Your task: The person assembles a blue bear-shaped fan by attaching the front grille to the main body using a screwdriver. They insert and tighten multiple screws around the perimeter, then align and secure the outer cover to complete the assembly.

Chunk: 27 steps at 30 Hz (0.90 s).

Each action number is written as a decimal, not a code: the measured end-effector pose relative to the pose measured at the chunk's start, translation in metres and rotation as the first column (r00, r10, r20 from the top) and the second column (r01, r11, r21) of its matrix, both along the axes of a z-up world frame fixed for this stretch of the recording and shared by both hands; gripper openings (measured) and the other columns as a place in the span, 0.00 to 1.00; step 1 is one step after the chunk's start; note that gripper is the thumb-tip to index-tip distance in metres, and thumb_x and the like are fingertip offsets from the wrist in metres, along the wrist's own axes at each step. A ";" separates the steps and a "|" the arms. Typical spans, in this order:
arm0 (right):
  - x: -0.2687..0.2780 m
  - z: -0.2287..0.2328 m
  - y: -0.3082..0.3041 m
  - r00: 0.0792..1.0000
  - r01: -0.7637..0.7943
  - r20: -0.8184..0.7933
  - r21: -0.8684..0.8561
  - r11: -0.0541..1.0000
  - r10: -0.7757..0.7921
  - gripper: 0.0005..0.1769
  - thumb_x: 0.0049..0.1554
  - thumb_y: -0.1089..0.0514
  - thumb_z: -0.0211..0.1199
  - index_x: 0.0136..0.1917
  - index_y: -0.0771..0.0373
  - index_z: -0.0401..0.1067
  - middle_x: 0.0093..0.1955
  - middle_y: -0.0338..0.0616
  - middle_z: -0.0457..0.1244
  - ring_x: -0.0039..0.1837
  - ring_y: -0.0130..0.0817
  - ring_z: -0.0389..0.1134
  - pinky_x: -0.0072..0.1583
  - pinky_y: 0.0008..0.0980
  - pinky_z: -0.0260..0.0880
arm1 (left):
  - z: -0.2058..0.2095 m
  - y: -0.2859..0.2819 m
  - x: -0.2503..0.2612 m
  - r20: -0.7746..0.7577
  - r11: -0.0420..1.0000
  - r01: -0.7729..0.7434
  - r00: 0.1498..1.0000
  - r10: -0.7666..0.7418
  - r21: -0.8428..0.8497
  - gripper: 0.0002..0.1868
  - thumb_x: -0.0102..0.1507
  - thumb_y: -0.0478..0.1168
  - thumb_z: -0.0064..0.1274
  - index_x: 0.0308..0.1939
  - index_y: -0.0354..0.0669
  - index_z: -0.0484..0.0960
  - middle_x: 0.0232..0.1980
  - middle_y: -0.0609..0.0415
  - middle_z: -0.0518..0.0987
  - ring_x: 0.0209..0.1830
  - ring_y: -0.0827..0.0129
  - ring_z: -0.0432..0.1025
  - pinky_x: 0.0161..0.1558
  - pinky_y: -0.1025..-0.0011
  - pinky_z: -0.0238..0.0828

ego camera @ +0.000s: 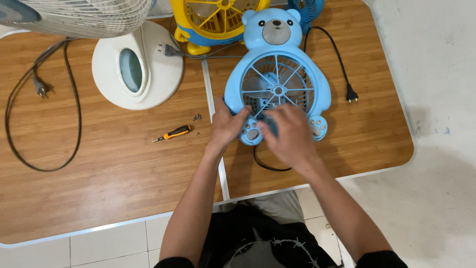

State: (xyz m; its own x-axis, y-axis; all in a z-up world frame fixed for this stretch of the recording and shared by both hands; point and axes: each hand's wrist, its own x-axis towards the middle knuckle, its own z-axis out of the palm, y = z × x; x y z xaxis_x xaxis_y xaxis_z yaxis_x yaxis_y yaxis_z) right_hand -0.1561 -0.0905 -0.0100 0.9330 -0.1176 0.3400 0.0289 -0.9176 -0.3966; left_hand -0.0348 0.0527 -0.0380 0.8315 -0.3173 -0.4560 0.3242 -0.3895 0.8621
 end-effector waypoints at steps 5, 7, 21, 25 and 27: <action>0.003 -0.012 -0.079 0.923 0.383 0.086 -0.079 0.920 -0.376 0.31 0.56 0.52 0.72 0.67 0.67 0.67 0.62 0.62 0.62 0.64 0.60 0.60 0.64 0.54 0.60 | -0.002 0.001 0.007 0.468 0.999 0.011 0.883 -0.031 0.045 0.48 0.54 0.43 0.67 0.69 0.23 0.57 0.60 0.26 0.73 0.58 0.41 0.73 0.59 0.55 0.71; 0.014 -0.022 -0.106 0.930 0.360 0.046 0.079 0.930 -0.364 0.36 0.59 0.49 0.70 0.71 0.71 0.61 0.65 0.69 0.59 0.67 0.63 0.59 0.66 0.52 0.60 | 0.000 -0.002 0.010 0.579 0.997 0.021 0.813 -0.060 0.073 0.53 0.51 0.39 0.68 0.72 0.27 0.53 0.64 0.25 0.66 0.62 0.37 0.67 0.61 0.52 0.67; 0.041 -0.018 -0.112 0.914 0.405 -0.188 0.348 0.845 -0.360 0.22 0.68 0.52 0.49 0.74 0.57 0.61 0.61 0.63 0.66 0.64 0.64 0.67 0.62 0.54 0.65 | 0.010 -0.040 0.031 0.539 0.917 -0.071 0.825 -0.167 0.392 0.25 0.70 0.53 0.44 0.67 0.47 0.63 0.54 0.35 0.77 0.48 0.35 0.75 0.46 0.41 0.71; 0.043 -0.008 -0.106 0.898 0.435 -0.226 0.343 0.832 -0.377 0.22 0.67 0.52 0.48 0.73 0.56 0.61 0.58 0.63 0.68 0.61 0.64 0.68 0.61 0.55 0.65 | 0.013 -0.036 0.037 0.477 0.885 0.008 0.840 -0.259 0.466 0.27 0.71 0.55 0.39 0.73 0.56 0.59 0.54 0.34 0.76 0.50 0.34 0.74 0.48 0.41 0.70; 0.043 -0.008 -0.105 0.891 0.450 -0.238 0.358 0.819 -0.385 0.22 0.67 0.52 0.48 0.73 0.55 0.62 0.58 0.61 0.68 0.62 0.62 0.68 0.61 0.54 0.66 | 0.017 -0.036 0.036 0.464 0.890 0.013 0.850 -0.250 0.455 0.27 0.72 0.56 0.38 0.74 0.58 0.59 0.54 0.34 0.76 0.50 0.34 0.74 0.48 0.41 0.71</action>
